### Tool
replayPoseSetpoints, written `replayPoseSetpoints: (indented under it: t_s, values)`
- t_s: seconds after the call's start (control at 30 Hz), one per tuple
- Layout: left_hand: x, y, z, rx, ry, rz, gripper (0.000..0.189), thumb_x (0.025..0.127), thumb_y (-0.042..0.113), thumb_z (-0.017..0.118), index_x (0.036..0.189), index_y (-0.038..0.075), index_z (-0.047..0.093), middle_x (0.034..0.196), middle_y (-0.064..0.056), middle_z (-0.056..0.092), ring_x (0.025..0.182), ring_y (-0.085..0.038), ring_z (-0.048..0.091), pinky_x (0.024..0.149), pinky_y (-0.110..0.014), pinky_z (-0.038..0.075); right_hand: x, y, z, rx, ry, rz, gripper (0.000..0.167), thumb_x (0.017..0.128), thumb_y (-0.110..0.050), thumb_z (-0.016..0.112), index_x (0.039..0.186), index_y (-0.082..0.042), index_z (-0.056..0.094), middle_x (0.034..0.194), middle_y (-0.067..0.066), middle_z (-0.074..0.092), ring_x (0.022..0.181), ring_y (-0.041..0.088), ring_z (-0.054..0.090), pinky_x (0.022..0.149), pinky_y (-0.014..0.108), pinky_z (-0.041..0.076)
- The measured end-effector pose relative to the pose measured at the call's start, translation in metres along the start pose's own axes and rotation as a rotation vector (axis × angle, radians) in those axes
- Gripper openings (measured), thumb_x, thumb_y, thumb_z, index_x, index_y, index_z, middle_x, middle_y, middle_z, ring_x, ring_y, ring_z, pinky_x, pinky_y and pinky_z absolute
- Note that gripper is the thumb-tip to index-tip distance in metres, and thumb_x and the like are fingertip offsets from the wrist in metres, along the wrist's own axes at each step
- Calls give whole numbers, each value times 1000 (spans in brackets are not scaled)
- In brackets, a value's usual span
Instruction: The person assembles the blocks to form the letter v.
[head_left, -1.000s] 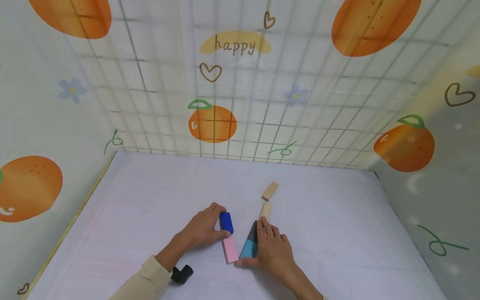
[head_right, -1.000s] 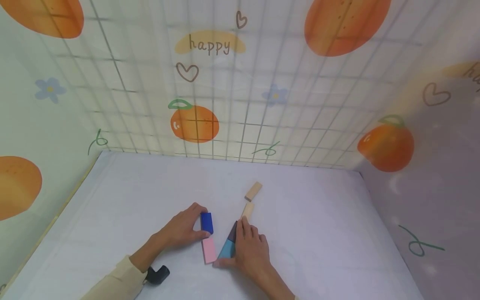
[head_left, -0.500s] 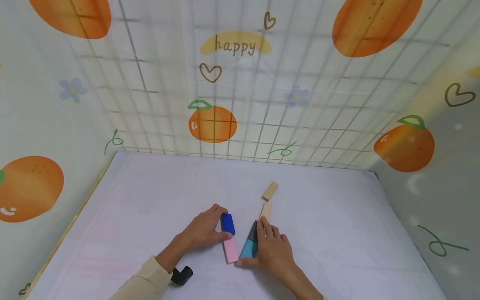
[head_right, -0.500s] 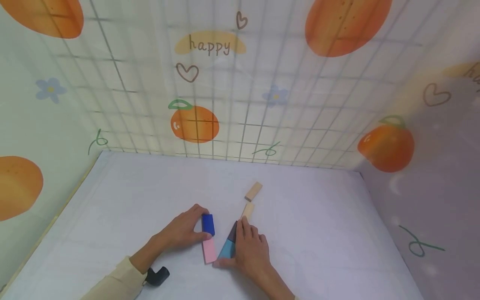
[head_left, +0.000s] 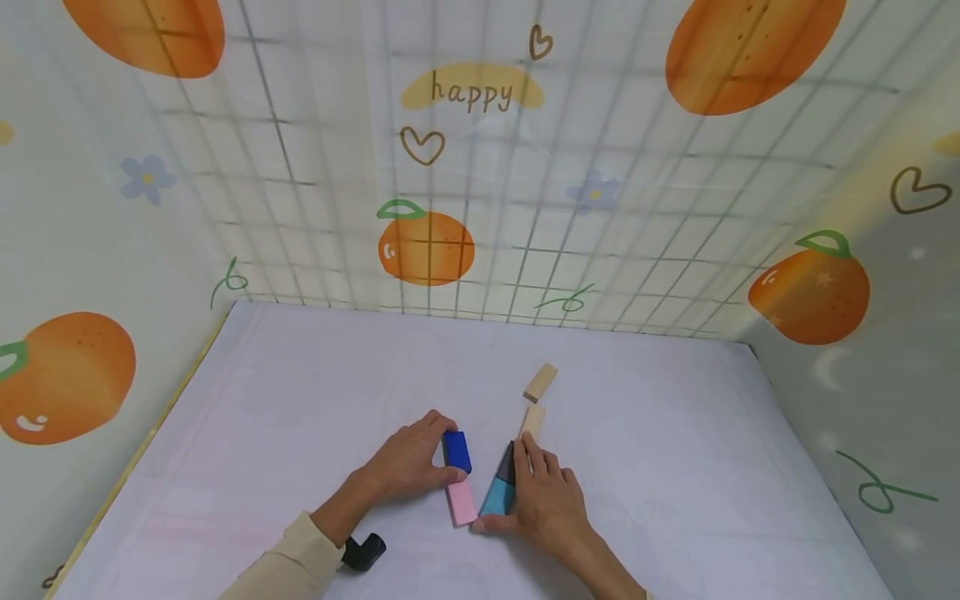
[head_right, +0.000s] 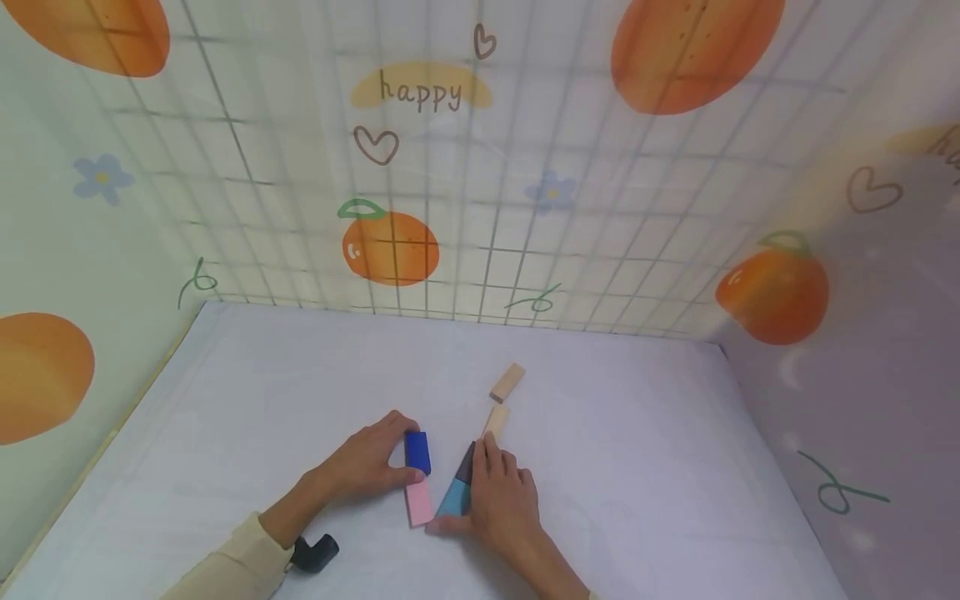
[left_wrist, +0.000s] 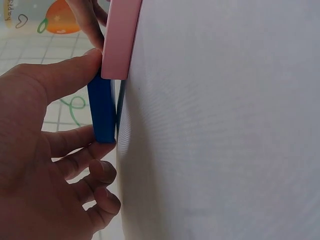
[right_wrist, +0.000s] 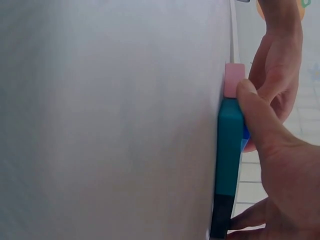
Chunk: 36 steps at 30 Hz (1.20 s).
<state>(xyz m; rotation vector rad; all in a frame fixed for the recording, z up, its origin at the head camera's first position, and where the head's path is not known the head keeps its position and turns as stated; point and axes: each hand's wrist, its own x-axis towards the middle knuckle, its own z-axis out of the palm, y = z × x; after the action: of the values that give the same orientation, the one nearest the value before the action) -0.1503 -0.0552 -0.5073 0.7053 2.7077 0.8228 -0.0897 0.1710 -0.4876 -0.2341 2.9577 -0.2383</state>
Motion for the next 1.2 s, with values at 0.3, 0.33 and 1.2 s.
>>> replayPoseSetpoints:
  t_s: [0.3,0.33,1.2]
  values:
    - [-1,1,-1,-3,-1,-10,66,87,51,75,138,14,53,133,-2,54,106,-18,58,96,-42,50,2,1,1,2,6,-1,140,54,-89,72,153,2,36,159,21,34,132,41,43,101,62,40]
    - [-1,1,-1,-3,-2,-10,66,87,51,75,138,14,53,133,-2,54,105,-18,58,96,-42,50,2,1,1,3,8,-2,139,54,-89,72,153,2,36,159,21,35,132,41,43,101,62,40]
    - [-3,4,-1,39,10,2,62,89,48,74,138,13,55,128,-3,56,104,-17,58,95,-41,49,1,1,3,7,-10,10,139,53,-88,73,153,2,36,158,21,35,132,42,43,101,64,39]
